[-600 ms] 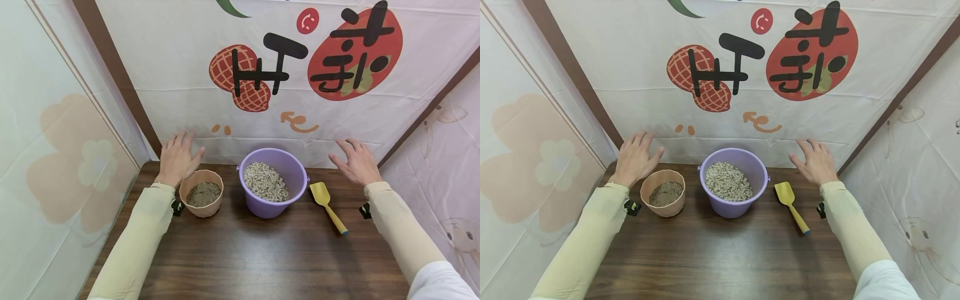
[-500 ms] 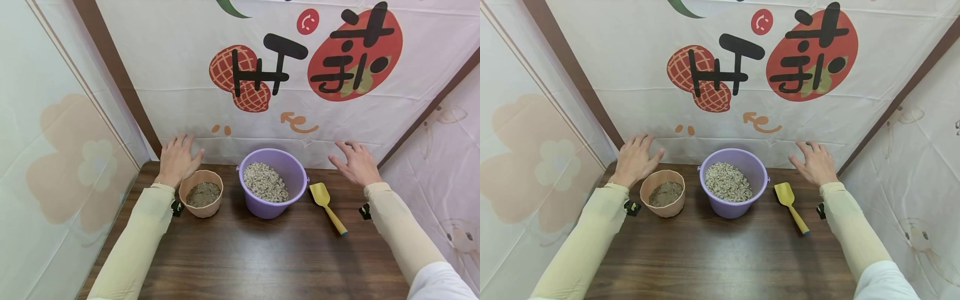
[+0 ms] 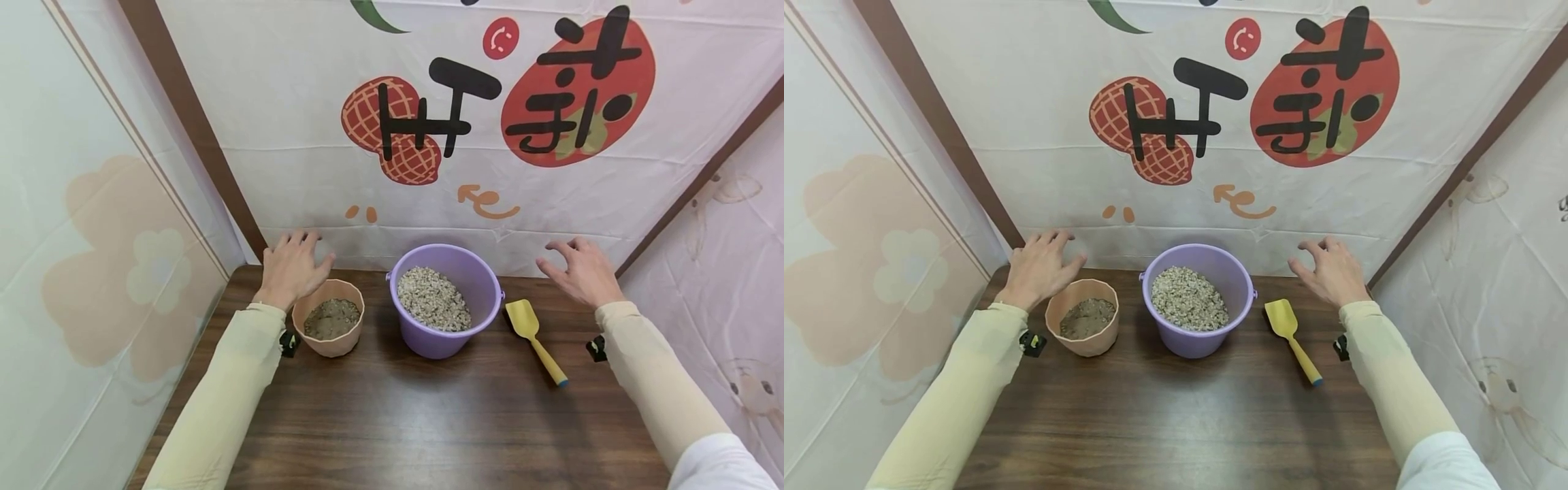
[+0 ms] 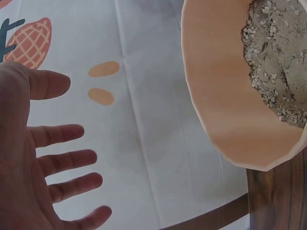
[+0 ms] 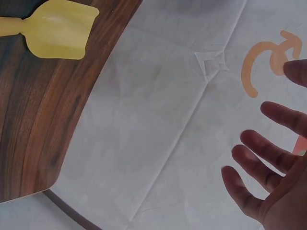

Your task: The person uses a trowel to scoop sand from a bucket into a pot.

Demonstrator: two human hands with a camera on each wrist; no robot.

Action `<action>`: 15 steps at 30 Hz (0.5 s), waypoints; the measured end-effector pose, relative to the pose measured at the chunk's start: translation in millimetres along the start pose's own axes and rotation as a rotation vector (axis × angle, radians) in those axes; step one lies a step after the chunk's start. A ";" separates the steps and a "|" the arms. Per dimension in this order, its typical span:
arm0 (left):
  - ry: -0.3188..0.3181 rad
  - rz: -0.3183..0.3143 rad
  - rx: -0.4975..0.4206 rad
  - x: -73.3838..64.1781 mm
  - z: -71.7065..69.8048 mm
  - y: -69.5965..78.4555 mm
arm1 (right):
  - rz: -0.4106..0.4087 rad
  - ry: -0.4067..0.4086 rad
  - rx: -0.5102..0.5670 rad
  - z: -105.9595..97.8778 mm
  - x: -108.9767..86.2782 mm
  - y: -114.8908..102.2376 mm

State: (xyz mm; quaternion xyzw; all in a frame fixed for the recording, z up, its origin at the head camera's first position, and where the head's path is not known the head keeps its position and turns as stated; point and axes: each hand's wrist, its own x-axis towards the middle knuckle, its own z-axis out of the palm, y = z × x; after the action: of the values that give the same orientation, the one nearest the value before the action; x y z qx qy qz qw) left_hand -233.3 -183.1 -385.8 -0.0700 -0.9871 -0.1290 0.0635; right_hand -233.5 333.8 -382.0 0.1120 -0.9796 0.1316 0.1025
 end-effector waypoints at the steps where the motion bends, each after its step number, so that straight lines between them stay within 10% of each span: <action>1: -0.004 0.004 0.002 -0.4 0.2 0.0 | 0.005 -0.006 0.000 0.0 -0.4 0.1; 15: -0.027 0.032 0.020 -0.7 1.2 0.5 | 0.011 -0.038 0.010 -1.1 -3.8 3.5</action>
State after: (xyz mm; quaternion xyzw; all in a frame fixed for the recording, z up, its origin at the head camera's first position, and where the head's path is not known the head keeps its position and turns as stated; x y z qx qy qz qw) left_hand -232.7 -182.5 -386.9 -0.0869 -0.9879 -0.1170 0.0530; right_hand -230.5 338.2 -382.6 0.1097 -0.9813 0.1350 0.0826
